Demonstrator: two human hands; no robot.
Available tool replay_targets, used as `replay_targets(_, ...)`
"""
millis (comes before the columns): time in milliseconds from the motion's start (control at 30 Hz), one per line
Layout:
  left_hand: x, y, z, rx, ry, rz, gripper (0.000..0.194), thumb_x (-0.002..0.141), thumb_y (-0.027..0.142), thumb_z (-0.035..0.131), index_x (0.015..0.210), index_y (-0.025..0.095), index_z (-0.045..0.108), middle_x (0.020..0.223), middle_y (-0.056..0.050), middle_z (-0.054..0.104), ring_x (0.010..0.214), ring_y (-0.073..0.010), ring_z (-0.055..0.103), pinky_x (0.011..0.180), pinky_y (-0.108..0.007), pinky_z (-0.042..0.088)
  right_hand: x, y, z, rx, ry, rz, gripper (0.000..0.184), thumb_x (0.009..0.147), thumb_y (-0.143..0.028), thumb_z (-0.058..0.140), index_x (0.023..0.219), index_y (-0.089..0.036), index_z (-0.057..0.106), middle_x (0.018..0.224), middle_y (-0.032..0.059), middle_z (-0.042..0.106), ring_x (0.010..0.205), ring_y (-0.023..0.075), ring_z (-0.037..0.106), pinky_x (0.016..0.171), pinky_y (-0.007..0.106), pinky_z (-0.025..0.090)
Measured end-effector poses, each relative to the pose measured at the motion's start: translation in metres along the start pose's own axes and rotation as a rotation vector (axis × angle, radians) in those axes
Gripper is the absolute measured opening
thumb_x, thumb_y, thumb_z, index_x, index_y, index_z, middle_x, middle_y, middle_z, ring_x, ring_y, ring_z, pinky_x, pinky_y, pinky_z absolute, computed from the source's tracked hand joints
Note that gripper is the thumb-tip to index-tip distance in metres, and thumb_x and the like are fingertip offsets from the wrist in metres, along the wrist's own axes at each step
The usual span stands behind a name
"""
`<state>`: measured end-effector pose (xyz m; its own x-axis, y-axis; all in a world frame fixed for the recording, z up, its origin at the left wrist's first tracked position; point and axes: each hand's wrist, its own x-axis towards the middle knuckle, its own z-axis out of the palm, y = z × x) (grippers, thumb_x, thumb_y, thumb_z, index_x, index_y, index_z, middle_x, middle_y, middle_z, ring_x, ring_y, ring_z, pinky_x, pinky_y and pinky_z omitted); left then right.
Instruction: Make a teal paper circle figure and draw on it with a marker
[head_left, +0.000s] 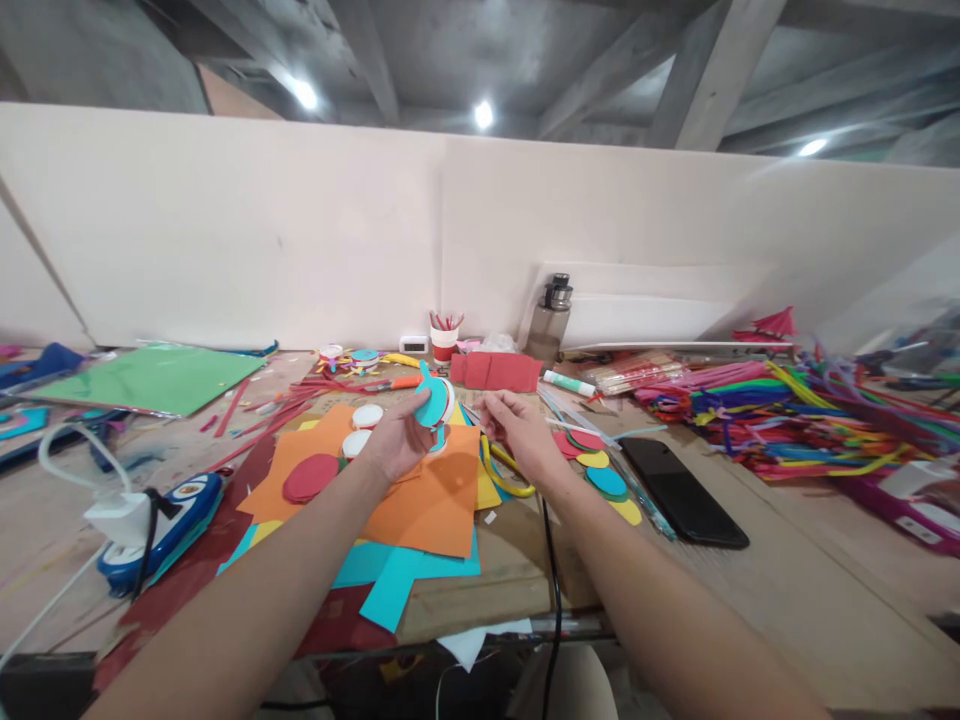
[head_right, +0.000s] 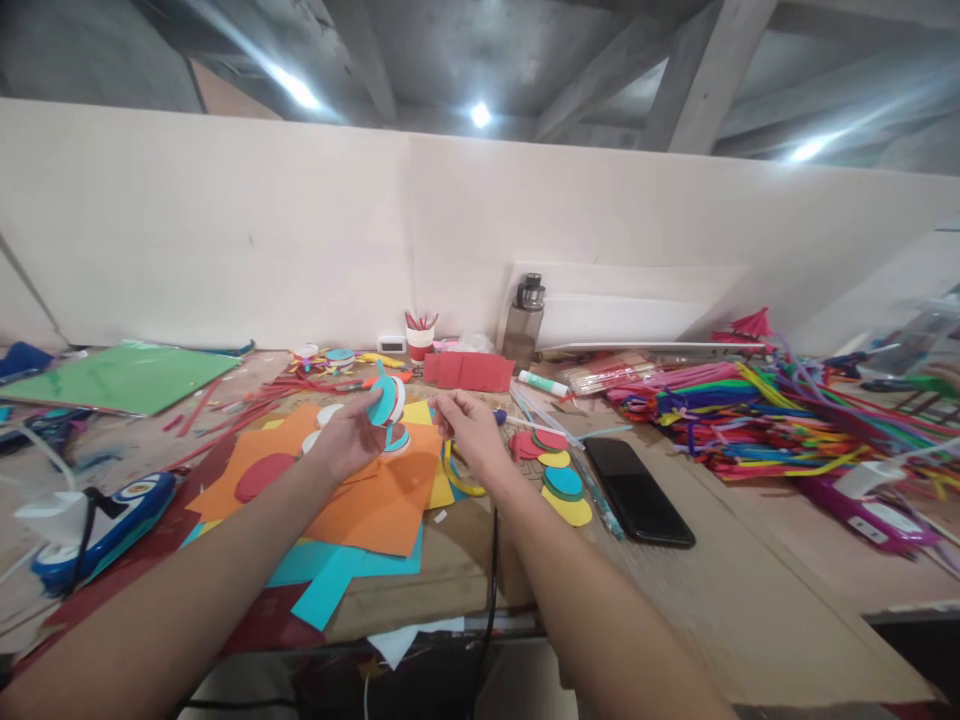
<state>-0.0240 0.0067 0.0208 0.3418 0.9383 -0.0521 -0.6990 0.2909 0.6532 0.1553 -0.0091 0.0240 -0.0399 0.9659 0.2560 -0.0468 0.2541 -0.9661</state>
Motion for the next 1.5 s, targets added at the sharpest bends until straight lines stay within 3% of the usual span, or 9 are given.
replay_targets(167, 0.004, 0.021, -0.005, -0.081, 0.109, 0.119, 0.008, 0.085, 0.019, 0.058, 0.079, 0.015, 0.062, 0.062, 0.0, 0.065, 0.051, -0.0114, 0.058, 0.055, -0.027, 0.05, 0.003, -0.001, -0.008, -0.152, 0.118, -0.017, 0.027, 0.079, -0.045, 0.058, 0.077, -0.019, 0.06, 0.064, -0.0013, 0.055, 0.056, 0.0109, 0.046, 0.053, 0.025, 0.036)
replay_targets(367, 0.005, 0.052, -0.011, -0.074, 0.137, 0.3, 0.007, 0.079, 0.018, 0.067, 0.084, 0.016, 0.063, 0.066, 0.002, 0.067, 0.053, -0.0088, 0.059, 0.048, -0.019, 0.044, -0.009, 0.005, 0.011, -0.417, -0.061, -0.149, 0.018, 0.08, -0.036, 0.056, 0.076, -0.019, 0.061, 0.068, -0.0014, 0.057, 0.064, 0.0131, 0.049, 0.06, 0.027, 0.037)
replay_targets(467, 0.004, 0.043, -0.011, 0.166, 0.105, 0.197, 0.014, 0.074, 0.016, 0.072, 0.085, 0.012, 0.065, 0.071, -0.002, 0.068, 0.053, -0.0088, 0.059, 0.045, -0.018, 0.042, -0.009, 0.005, 0.009, -0.441, -0.004, -0.145, 0.019, 0.081, -0.036, 0.055, 0.078, -0.018, 0.063, 0.072, 0.0008, 0.061, 0.068, 0.0145, 0.052, 0.063, 0.028, 0.039)
replay_targets(633, 0.003, 0.007, -0.014, 0.728, 0.032, 0.024, 0.029, 0.064, 0.022, 0.08, 0.088, 0.014, 0.066, 0.062, -0.002, 0.065, 0.047, -0.0126, 0.057, 0.044, -0.021, 0.04, 0.004, 0.01, -0.008, -0.367, 0.179, -0.053, 0.023, 0.078, -0.04, 0.056, 0.081, -0.019, 0.062, 0.068, 0.0016, 0.061, 0.059, 0.0143, 0.051, 0.057, 0.028, 0.04)
replay_targets(800, 0.0, -0.015, -0.018, 1.169, -0.01, 0.141, 0.024, 0.057, 0.02, 0.081, 0.076, 0.019, 0.067, 0.06, 0.0, 0.061, 0.049, -0.0136, 0.055, 0.049, -0.024, 0.037, 0.004, 0.012, -0.004, -0.419, 0.108, -0.085, 0.022, 0.078, -0.04, 0.056, 0.076, -0.019, 0.062, 0.062, 0.0005, 0.058, 0.057, 0.0142, 0.049, 0.055, 0.028, 0.038)
replay_targets(933, -0.002, -0.014, -0.017, 1.351, -0.045, 0.217, 0.015, 0.058, 0.023, 0.079, 0.065, 0.02, 0.067, 0.056, -0.001, 0.058, 0.051, -0.0159, 0.053, 0.052, -0.026, 0.035, 0.0, 0.012, 0.003, -0.443, 0.052, -0.107, 0.02, 0.079, -0.037, 0.054, 0.077, -0.019, 0.062, 0.063, 0.0001, 0.058, 0.059, 0.015, 0.049, 0.057, 0.028, 0.038)
replay_targets(1067, -0.005, -0.009, -0.012, 1.568, -0.028, 0.295, 0.021, 0.065, 0.036, 0.075, 0.059, 0.019, 0.065, 0.06, -0.004, 0.06, 0.056, -0.017, 0.052, 0.055, -0.028, 0.032, -0.002, 0.011, 0.005, -0.472, 0.039, -0.106, 0.021, 0.08, -0.038, 0.053, 0.079, -0.019, 0.062, 0.064, 0.0006, 0.058, 0.061, 0.0158, 0.049, 0.059, 0.029, 0.037)
replay_targets(1300, -0.006, -0.001, -0.001, 1.48, 0.111, 0.436, 0.015, 0.078, 0.027, 0.059, 0.065, 0.018, 0.058, 0.067, -0.002, 0.06, 0.065, -0.0152, 0.052, 0.061, -0.027, 0.034, -0.006, 0.006, 0.01, -0.464, 0.032, -0.094, 0.025, 0.08, -0.039, 0.052, 0.084, -0.017, 0.062, 0.07, 0.0013, 0.06, 0.062, 0.0143, 0.049, 0.059, 0.028, 0.039)
replay_targets(1500, -0.015, 0.001, 0.01, 1.096, 0.174, 0.698, 0.031, 0.081, 0.03, 0.055, 0.058, 0.02, 0.035, 0.055, 0.005, 0.036, 0.055, -0.01, 0.034, 0.055, -0.026, 0.028, 0.0, 0.0, 0.022, -0.456, 0.002, -0.123, 0.026, 0.078, -0.038, 0.054, 0.089, -0.016, 0.063, 0.076, 0.0026, 0.062, 0.069, 0.0153, 0.053, 0.064, 0.028, 0.043)
